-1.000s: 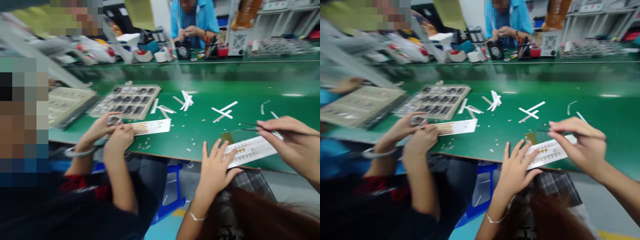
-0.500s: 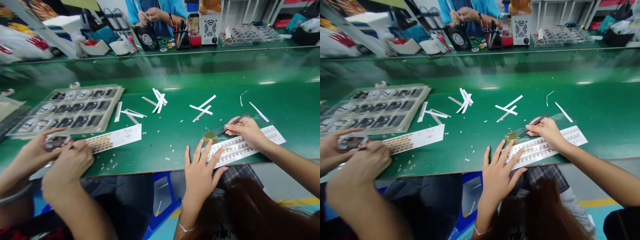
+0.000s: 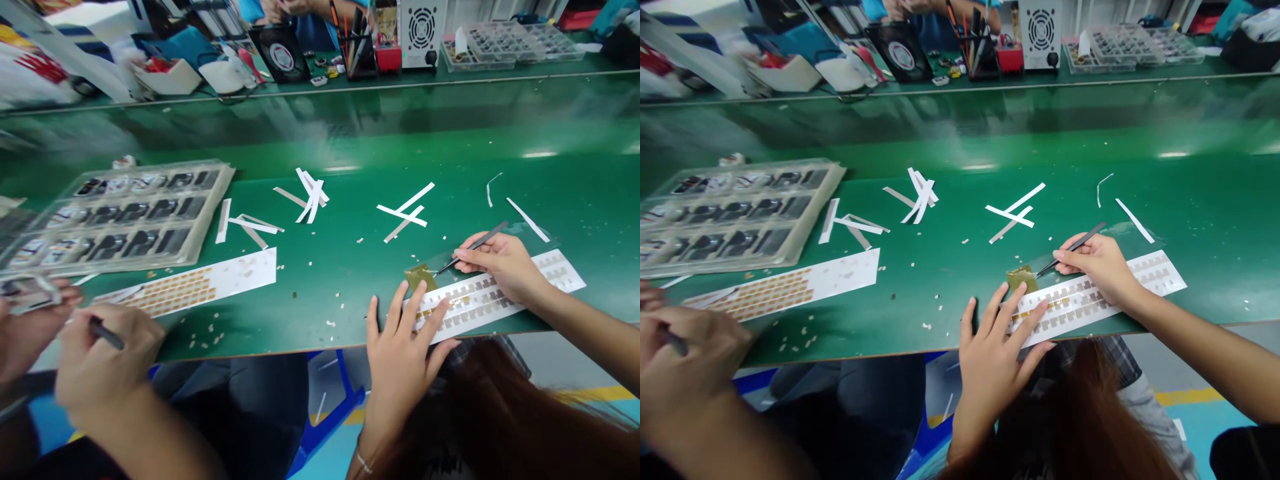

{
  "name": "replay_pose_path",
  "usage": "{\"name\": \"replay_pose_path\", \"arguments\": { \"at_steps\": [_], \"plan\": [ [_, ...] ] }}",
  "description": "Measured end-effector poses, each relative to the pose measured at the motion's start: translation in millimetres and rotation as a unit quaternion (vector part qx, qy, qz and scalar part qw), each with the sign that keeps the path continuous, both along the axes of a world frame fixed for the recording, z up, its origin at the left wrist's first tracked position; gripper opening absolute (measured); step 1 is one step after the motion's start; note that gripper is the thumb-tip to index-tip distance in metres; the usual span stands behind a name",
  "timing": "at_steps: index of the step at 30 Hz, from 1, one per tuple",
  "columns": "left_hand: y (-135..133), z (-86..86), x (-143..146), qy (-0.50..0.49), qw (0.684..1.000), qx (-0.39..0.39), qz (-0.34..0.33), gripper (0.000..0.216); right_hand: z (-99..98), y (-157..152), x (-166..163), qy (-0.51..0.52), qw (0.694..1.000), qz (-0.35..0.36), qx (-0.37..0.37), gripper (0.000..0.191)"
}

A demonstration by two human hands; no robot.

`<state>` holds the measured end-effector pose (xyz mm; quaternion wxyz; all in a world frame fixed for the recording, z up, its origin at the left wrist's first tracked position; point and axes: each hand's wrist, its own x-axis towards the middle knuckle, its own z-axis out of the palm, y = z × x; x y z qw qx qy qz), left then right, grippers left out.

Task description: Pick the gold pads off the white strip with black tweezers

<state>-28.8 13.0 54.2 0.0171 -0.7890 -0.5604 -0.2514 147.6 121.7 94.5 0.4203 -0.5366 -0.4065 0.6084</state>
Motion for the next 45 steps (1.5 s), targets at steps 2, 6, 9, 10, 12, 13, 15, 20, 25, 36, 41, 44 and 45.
{"name": "replay_pose_path", "arguments": {
  "at_steps": [2, 6, 9, 10, 12, 13, 15, 20, 25, 36, 41, 44, 45],
  "plan": [
    [-0.2, 0.1, 0.1, 0.000, 1.000, 0.000, -0.001, 0.048, 0.6, 0.2, -0.7, -0.006, 1.000, 0.004, -0.003, 0.030],
    [-0.6, -0.7, 0.3, -0.008, 1.000, 0.005, 0.007, 0.048, 2.6, 0.0, -1.8, -0.008, 1.000, 0.003, -0.013, 0.029],
    [-0.8, -1.3, 0.4, -0.009, 1.000, 0.004, 0.008, 0.048, 2.8, -0.1, -1.6, -0.010, 1.000, 0.001, -0.010, 0.029],
    [-0.8, -1.4, 0.4, -0.008, 1.000, 0.003, 0.007, 0.048, 2.6, -0.1, -1.5, -0.012, 1.000, 0.002, -0.009, 0.028],
    [-0.9, -1.5, 0.2, -0.008, 1.000, 0.004, 0.007, 0.047, 2.0, 0.0, -1.4, -0.013, 1.000, 0.005, -0.010, 0.028],
    [-0.8, -1.6, 0.0, -0.008, 1.000, 0.006, 0.007, 0.047, 1.8, 0.1, -1.6, -0.012, 1.000, 0.007, -0.012, 0.028],
    [-0.6, -1.7, -0.5, -0.008, 1.000, 0.008, 0.007, 0.048, 1.7, -0.1, -1.9, -0.006, 1.000, 0.008, -0.012, 0.028],
    [0.9, -0.5, -2.3, 0.008, 1.000, 0.017, -0.003, 0.045, 1.6, -1.2, -3.0, -0.018, 1.000, 0.009, -0.007, 0.028],
    [2.8, 2.5, -3.1, 0.017, 0.999, 0.029, -0.002, 0.042, 0.2, -0.8, -3.6, -0.017, 1.000, 0.020, 0.000, 0.025],
    [3.2, 1.7, -3.2, 0.025, 0.999, 0.034, -0.007, 0.042, 2.4, 0.2, -5.9, 0.019, 1.000, 0.014, -0.013, 0.025],
    [2.2, 1.0, -5.1, 0.027, 0.999, 0.036, -0.009, 0.043, 10.7, -3.1, 0.8, 0.057, 0.998, 0.005, 0.002, 0.022],
    [-1.0, 2.6, -8.8, -0.013, 0.999, 0.029, -0.035, 0.043, 26.1, -12.6, 5.9, 0.056, 0.996, -0.027, 0.064, 0.018],
    [-2.1, 3.2, -10.1, -0.028, 0.998, 0.024, -0.051, 0.041, 30.4, -16.8, 7.2, 0.047, 0.995, -0.032, 0.082, 0.016]
  ]
}}
